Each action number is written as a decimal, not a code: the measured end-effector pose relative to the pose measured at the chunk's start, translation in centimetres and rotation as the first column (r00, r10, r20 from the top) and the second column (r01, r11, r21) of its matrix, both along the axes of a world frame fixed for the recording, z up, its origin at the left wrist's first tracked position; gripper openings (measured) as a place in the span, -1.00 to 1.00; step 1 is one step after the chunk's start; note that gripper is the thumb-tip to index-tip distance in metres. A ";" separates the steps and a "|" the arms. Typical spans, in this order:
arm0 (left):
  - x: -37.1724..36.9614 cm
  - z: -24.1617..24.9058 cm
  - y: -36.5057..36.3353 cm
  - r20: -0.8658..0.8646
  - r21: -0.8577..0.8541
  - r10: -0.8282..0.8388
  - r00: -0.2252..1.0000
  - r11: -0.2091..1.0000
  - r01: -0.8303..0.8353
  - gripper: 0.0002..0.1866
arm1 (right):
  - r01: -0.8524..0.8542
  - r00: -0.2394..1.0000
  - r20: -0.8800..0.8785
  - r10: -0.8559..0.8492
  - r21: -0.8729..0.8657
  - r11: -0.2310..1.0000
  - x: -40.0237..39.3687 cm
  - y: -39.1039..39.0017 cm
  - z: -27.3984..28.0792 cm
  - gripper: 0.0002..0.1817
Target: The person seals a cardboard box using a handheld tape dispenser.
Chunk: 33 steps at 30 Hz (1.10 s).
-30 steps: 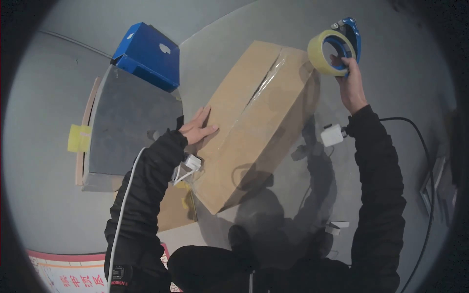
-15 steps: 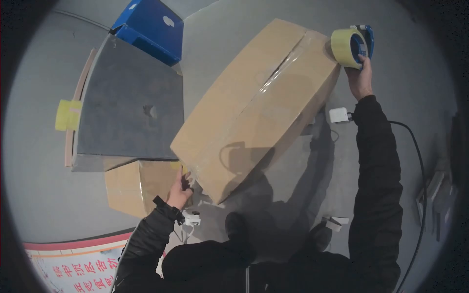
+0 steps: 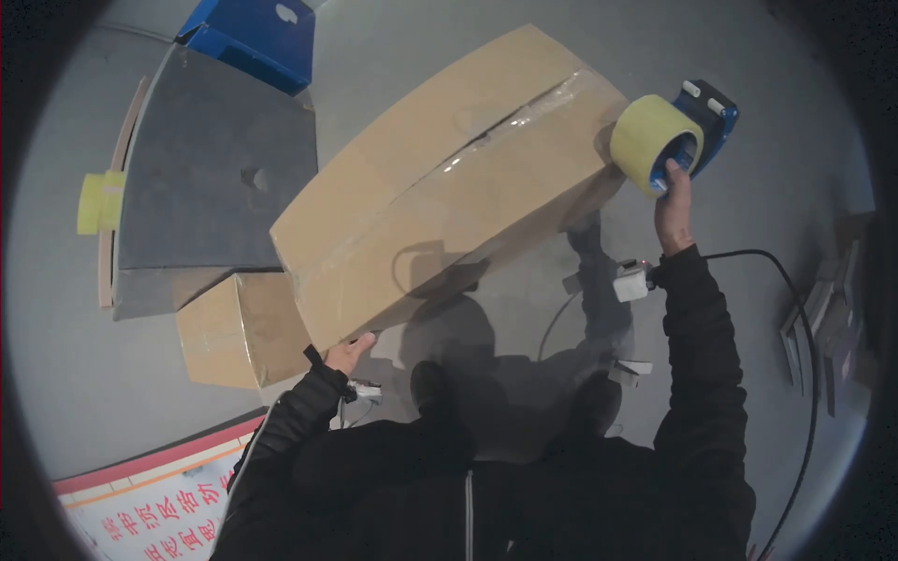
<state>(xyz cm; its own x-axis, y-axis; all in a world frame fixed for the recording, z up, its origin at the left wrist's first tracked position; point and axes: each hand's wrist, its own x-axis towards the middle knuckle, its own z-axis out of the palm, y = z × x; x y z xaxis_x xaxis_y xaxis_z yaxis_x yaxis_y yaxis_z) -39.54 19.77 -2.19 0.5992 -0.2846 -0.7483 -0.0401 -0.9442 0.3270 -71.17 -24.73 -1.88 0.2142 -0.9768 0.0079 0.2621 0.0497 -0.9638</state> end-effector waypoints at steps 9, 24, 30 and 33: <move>2.2 -1.8 0.7 0.419 -0.360 -0.073 0.905 0.901 0.240 -0.46 | -0.155 0.973 -0.188 0.133 -0.106 0.982 -0.5 1.9 2.7 -0.33; 5.7 3.6 -1.9 0.491 -0.513 0.050 0.870 0.824 0.242 -0.59 | -0.145 0.982 -0.159 0.106 -0.259 0.955 -0.6 0.7 3.2 -0.46; 4.9 4.9 -2.9 0.217 -0.645 0.163 0.962 0.764 0.016 -0.28 | -0.007 0.998 0.054 0.016 -0.156 0.988 -1.7 0.4 1.4 -0.50; 4.8 7.3 -5.3 -0.020 -0.777 0.408 0.913 0.568 -0.271 -0.39 | -0.024 0.996 0.086 0.031 -0.077 0.997 -2.6 0.0 0.7 -0.38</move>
<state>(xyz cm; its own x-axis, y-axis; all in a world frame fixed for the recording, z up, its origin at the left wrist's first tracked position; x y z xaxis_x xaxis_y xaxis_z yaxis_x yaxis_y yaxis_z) -34.76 14.44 5.08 0.8531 -0.4516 -0.2613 0.1192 -0.3188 0.9403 -73.81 -24.72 -1.19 0.2362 -0.9664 0.1012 0.3444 -0.0142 -0.9387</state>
